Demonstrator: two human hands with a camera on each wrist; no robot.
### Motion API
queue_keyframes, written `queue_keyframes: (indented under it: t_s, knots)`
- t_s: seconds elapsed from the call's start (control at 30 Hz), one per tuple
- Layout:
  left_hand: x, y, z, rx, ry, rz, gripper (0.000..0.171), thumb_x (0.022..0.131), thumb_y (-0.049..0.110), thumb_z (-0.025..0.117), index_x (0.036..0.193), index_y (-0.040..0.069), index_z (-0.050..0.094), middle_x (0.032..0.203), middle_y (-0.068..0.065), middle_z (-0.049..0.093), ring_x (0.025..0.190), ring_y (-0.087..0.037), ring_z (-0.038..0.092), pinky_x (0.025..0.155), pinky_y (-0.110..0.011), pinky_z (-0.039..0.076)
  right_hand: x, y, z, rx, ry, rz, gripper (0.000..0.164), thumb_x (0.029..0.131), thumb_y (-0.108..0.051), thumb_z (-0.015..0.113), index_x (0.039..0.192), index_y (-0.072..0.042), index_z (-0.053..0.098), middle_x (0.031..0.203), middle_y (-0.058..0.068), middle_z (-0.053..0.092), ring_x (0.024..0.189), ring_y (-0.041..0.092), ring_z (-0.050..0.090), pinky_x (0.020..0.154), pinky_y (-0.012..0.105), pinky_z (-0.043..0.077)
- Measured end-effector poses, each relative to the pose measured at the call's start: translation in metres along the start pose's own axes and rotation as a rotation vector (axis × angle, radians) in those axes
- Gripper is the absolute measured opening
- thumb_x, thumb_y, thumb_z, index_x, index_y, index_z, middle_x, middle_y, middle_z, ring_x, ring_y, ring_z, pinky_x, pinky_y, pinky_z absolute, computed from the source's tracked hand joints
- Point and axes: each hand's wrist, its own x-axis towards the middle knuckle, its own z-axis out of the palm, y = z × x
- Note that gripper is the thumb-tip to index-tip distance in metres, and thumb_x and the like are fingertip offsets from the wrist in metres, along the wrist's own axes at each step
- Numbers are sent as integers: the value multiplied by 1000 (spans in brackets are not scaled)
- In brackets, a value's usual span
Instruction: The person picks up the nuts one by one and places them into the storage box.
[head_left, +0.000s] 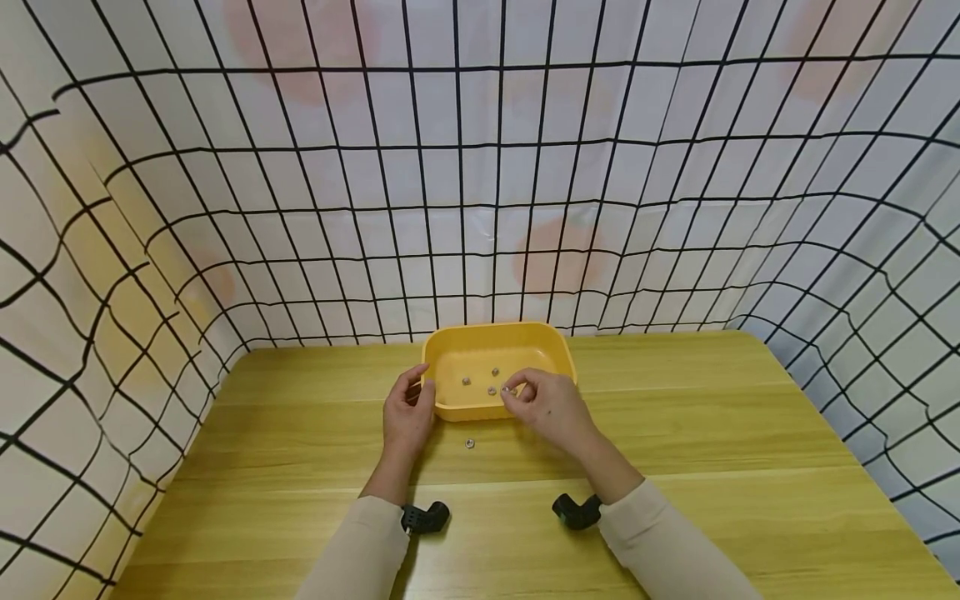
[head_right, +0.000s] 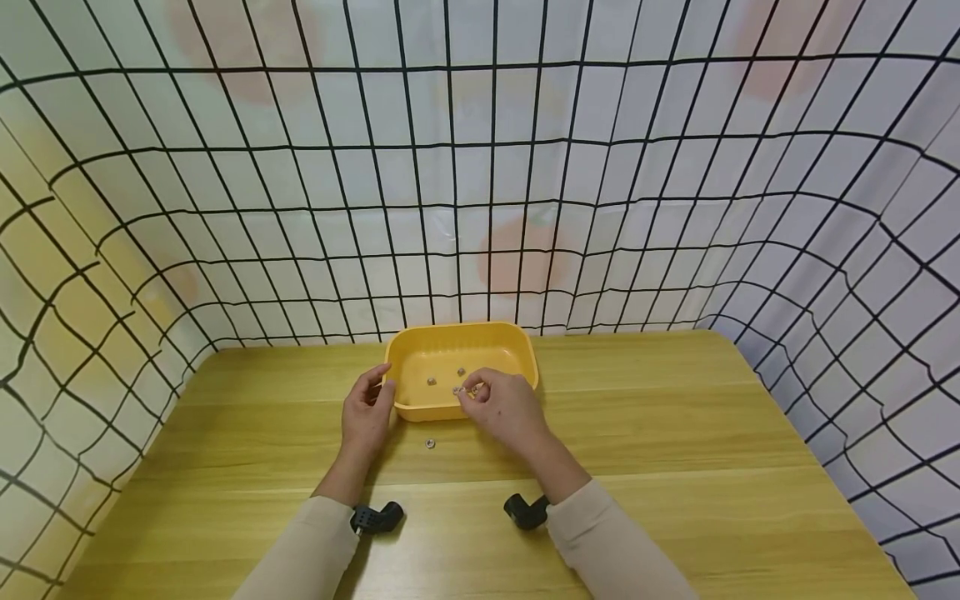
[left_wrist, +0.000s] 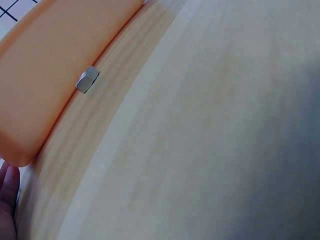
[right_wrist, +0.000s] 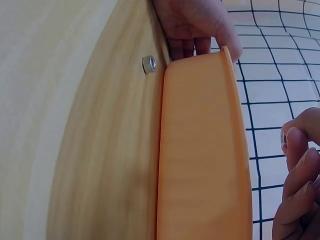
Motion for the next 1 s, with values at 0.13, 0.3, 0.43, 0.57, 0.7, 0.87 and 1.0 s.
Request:
queue_keyframes:
  t_s: [0.13, 0.3, 0.43, 0.57, 0.7, 0.87, 1.0]
  knots:
    - [0, 0, 0, 3, -1, -3, 31, 99, 21, 64, 130, 16, 68, 132, -12, 65, 119, -31, 62, 104, -49, 51, 4, 1, -2, 1, -2, 1, 12, 93, -30, 74, 97, -18, 73, 64, -6, 62, 50, 13, 46, 46, 22, 32]
    - [0, 1, 0, -3, -1, 3, 32, 99, 20, 64, 130, 14, 68, 132, -13, 65, 119, -31, 62, 103, -49, 51, 10, 2, -5, -17, 0, -10, 14, 93, -29, 74, 99, -16, 73, 63, -6, 63, 50, 13, 47, 47, 23, 34]
    - [0, 1, -1, -5, -4, 9, 32, 99, 20, 64, 131, 13, 68, 132, -13, 65, 119, -31, 63, 103, -49, 52, 15, 4, -5, -39, 11, -17, 16, 92, -30, 74, 99, -16, 73, 63, -6, 63, 51, 13, 48, 47, 24, 35]
    - [1, 1, -1, -5, -3, 13, 32, 99, 20, 64, 130, 14, 68, 132, -13, 65, 119, -31, 63, 103, -49, 52, 19, 5, -5, -50, 15, -33, 16, 92, -29, 74, 99, -15, 73, 63, -7, 63, 50, 13, 47, 47, 24, 34]
    - [0, 0, -1, -7, -1, 11, 31, 99, 20, 64, 130, 15, 68, 132, -13, 65, 119, -31, 63, 103, -49, 51, 24, 7, -4, -62, 23, -52, 15, 93, -28, 73, 99, -14, 73, 63, -7, 64, 49, 12, 47, 47, 24, 34]
    - [0, 0, -1, 0, 2, 10, 32, 99, 20, 64, 130, 14, 68, 132, -13, 66, 119, -31, 63, 104, -50, 51, 29, 8, -3, -84, 34, -63, 15, 94, -30, 72, 99, -15, 72, 64, -7, 65, 50, 12, 49, 47, 25, 35]
    - [0, 1, 0, 2, 5, 10, 32, 99, 19, 64, 130, 14, 68, 131, -13, 66, 119, -31, 63, 103, -50, 52, 32, 9, -3, -90, 32, -45, 16, 95, -31, 71, 100, -15, 73, 65, -6, 65, 50, 12, 49, 47, 25, 35]
